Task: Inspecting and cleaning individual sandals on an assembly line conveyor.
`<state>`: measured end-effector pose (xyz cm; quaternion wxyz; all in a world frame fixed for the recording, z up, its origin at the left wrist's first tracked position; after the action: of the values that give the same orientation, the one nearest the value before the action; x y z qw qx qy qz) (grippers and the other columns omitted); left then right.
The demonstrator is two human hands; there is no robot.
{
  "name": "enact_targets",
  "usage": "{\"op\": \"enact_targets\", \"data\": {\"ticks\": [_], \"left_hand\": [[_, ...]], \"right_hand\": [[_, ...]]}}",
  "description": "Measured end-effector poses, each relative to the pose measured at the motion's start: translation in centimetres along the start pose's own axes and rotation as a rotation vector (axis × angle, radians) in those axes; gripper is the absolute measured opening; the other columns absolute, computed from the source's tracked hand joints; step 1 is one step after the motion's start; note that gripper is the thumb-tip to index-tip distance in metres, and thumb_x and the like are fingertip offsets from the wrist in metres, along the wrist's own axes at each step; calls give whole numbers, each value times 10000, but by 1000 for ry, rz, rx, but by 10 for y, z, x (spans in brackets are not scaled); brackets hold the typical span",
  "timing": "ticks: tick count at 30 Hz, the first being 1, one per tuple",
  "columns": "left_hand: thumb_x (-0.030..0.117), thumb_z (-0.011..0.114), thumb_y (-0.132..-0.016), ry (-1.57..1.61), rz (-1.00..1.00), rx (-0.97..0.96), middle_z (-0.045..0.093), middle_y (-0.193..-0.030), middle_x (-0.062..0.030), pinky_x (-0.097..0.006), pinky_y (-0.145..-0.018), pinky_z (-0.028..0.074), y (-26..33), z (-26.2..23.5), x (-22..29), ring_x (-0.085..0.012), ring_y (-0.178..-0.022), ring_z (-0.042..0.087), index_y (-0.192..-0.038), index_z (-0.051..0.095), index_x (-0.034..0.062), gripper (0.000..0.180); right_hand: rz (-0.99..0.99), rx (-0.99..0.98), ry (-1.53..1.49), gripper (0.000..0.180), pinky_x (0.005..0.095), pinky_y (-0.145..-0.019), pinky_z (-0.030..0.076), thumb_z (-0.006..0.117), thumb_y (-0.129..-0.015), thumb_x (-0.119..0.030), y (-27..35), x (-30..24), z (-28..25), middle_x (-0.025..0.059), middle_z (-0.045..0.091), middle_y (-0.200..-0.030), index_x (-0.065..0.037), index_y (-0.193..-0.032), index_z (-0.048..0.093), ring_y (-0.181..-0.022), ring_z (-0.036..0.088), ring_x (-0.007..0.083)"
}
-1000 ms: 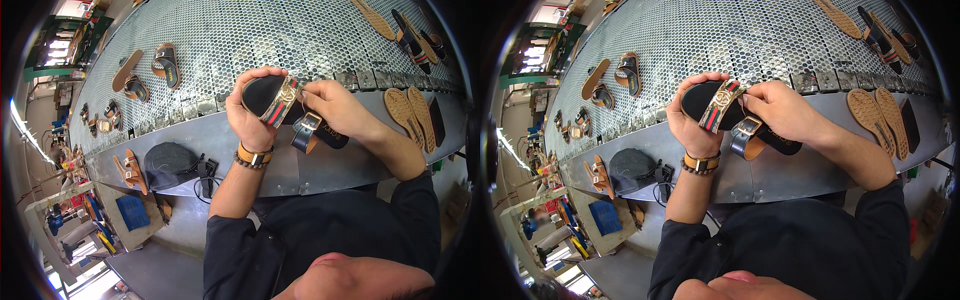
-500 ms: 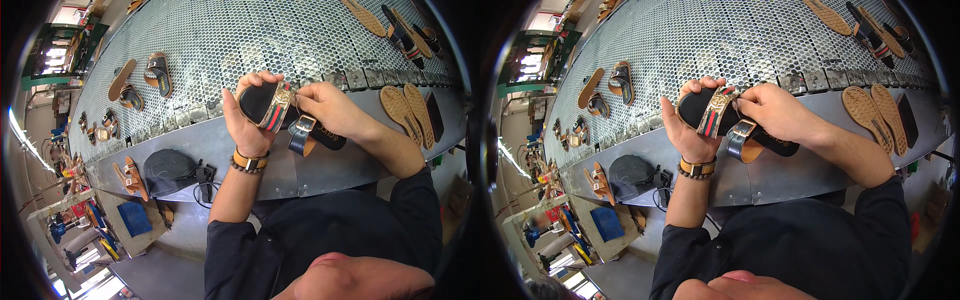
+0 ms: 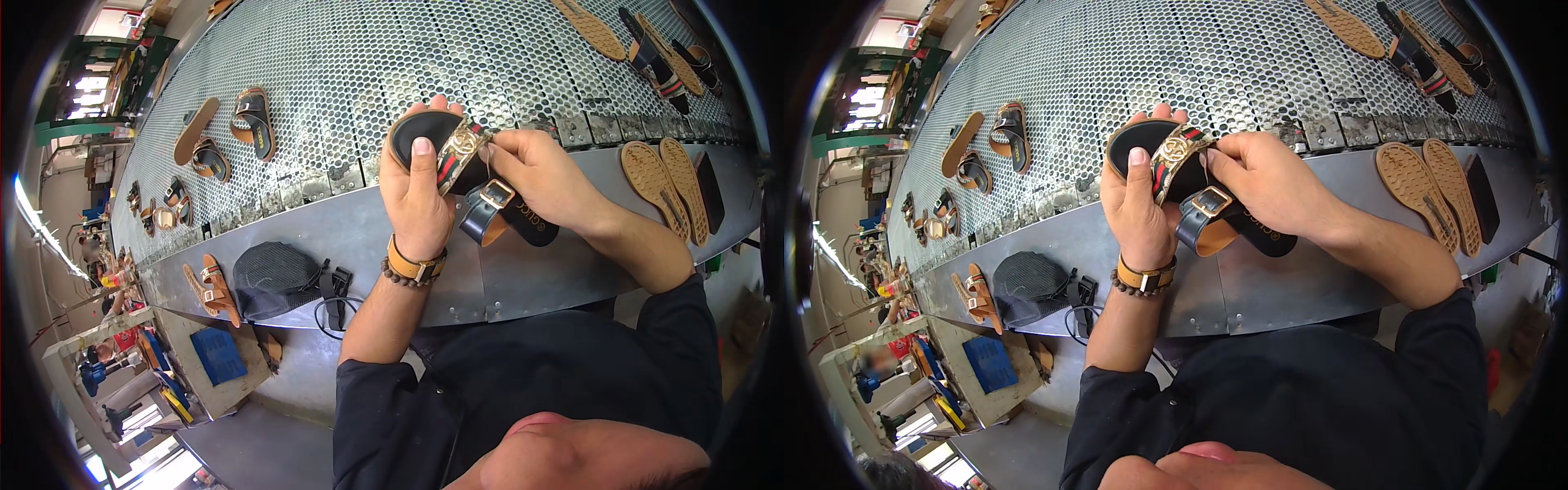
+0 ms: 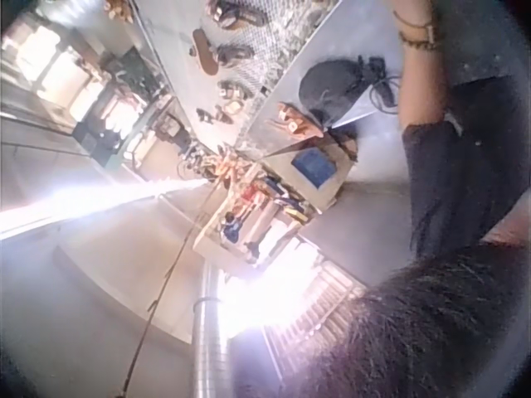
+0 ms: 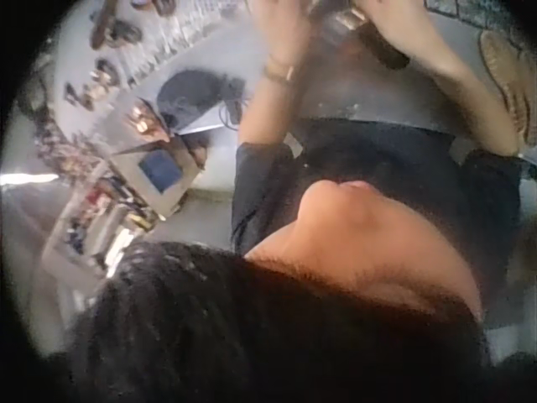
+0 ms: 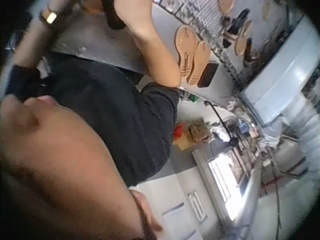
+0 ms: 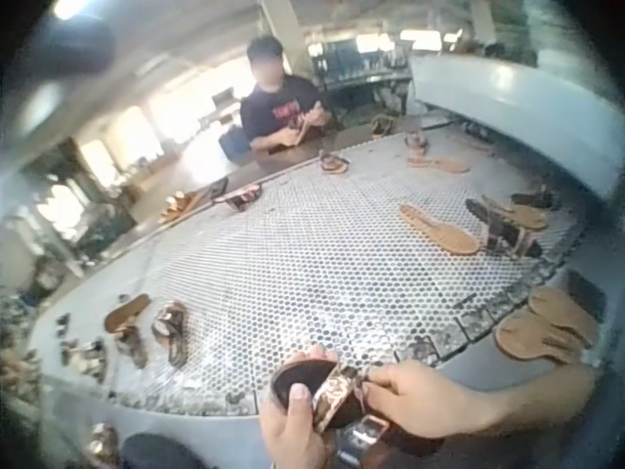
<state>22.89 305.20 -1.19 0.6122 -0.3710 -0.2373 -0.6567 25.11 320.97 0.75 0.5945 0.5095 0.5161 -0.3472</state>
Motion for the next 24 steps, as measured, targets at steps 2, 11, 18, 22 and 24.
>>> {"op": "enact_targets", "data": {"ticks": [2, 11, 18, 22, 24], "left_hand": [[111, 482, -1091, 21, -10, 5, 535, -1461, -286, -509, -1098, 525, -4, 3, 1, -399, -1341, 572, -1442, 421, -64, 397], [7, 558, -1025, -32, -115, 0, 562, -1418, -333, -531, -1063, 563, -8, 5, 2, -474, -1307, 587, -1431, 466, -94, 429], [181, 572, -1072, 66, -177, -72, 626, -1355, -315, -493, -1030, 580, -11, 2, -2, -405, -1209, 672, -1409, 526, -96, 438], [203, 529, -1088, -28, -219, 14, 672, -1281, -307, -443, -1009, 587, -14, -4, -10, -349, -1151, 705, -1335, 586, -120, 411], [190, 517, -1088, 8, -220, 31, 681, -1268, -302, -423, -1007, 585, -13, -4, -8, -331, -1136, 712, -1309, 604, -127, 396]], "right_hand": [[-8, 18, 17, 310, 298, -582, 479, 537, -1077, -184, -1, 1, -4, 37, 687, -731, 62, -995, 706, -641, 591, 69], [-206, 154, 394, 271, 441, -612, 523, 566, -1030, -175, 15, -14, -13, 221, 682, -726, 72, -975, 665, -651, 704, 352], [-183, 97, 449, 278, 458, -625, 535, 561, -1033, -183, 18, -21, -27, 235, 678, -724, 65, -970, 667, -655, 699, 377], [-220, 88, 583, 298, 482, -661, 549, 560, -1034, -208, 15, -16, -30, 251, 686, -754, 59, -953, 664, -702, 702, 405], [-244, 83, 581, 304, 488, -672, 551, 560, -1033, -217, 16, -20, -30, 255, 689, -767, 56, -949, 663, -719, 703, 411]]}}
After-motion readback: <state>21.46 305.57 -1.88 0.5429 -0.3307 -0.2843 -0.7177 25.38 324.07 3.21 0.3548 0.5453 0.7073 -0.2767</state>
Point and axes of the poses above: each hand's wrist, its own y-axis away from the middle knuckle, its own z-axis out of the palm, x = y × z, the point moved 4 cm from there along -y, towards the middle knuckle
